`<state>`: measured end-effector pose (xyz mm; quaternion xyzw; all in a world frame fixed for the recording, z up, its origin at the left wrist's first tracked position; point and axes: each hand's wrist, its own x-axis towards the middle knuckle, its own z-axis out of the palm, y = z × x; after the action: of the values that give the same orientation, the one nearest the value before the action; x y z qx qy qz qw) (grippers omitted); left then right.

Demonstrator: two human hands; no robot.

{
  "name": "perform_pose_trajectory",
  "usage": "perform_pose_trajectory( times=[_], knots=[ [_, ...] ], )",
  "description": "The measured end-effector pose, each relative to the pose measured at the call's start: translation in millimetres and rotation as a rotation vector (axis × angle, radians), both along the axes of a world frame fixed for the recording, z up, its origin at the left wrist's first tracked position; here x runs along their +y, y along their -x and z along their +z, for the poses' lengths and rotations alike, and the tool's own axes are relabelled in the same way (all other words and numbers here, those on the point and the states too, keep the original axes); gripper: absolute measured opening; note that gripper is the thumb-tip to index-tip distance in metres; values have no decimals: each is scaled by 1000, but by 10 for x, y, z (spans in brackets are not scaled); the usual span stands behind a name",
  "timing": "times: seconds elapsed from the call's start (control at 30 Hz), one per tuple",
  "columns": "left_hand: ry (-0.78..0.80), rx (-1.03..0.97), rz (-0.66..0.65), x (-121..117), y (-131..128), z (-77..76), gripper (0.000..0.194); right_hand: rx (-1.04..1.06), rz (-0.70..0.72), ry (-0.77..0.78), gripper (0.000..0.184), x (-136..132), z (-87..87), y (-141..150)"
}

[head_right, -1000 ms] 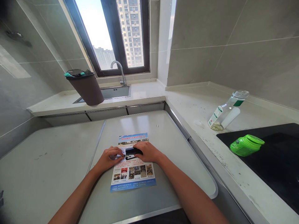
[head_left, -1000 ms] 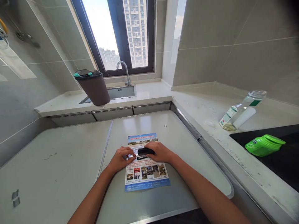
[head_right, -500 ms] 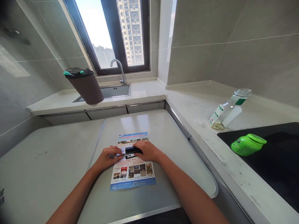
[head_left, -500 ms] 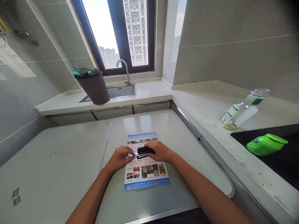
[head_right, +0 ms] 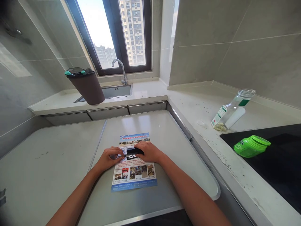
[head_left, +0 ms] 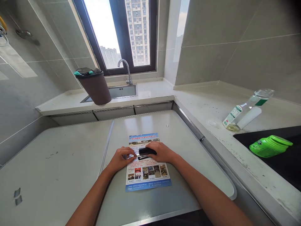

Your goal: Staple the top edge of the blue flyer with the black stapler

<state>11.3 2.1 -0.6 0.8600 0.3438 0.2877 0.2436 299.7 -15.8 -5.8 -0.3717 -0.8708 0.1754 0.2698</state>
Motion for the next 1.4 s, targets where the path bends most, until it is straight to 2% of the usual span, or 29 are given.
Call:
perform_pose_trajectory(
  times=[0.23, 0.63, 0.7, 0.8, 0.9, 1.03, 1.17, 1.27, 1.33, 1.4],
  knots=[
    [-53, 67, -43, 18, 15, -12, 9, -1, 6, -2, 33, 5, 5, -8],
    [-53, 147, -124, 59, 228, 106, 13, 138, -23, 55, 36, 33, -39, -79],
    [-63, 126, -137, 53, 198, 106, 15, 182, -5, 58, 37, 46, -41, -117],
    [-61, 82, -84, 16, 109, 95, 12, 248, 47, 66, 36, 40, -28, -125],
    [-42, 51, -24, -38, -12, 73, 12, 296, 87, 70, 35, 6, -13, -50],
    [-35, 25, -24, -85, -158, 27, 13, 327, 109, 67, 33, -46, -10, 85],
    [-37, 2, 7, -67, -197, 9, 7, 344, 40, 101, 31, -67, 3, 143],
    [-104, -16, 89, -5, -169, 2, 9, 380, -33, 85, 33, -44, 22, 130],
    [-154, 32, 133, 41, -148, -22, 17, 408, -161, 52, 33, 1, 27, 85],
    [-176, 138, 132, 73, -136, -57, 30, 424, -351, -3, 31, 71, 17, 0]
  ],
)
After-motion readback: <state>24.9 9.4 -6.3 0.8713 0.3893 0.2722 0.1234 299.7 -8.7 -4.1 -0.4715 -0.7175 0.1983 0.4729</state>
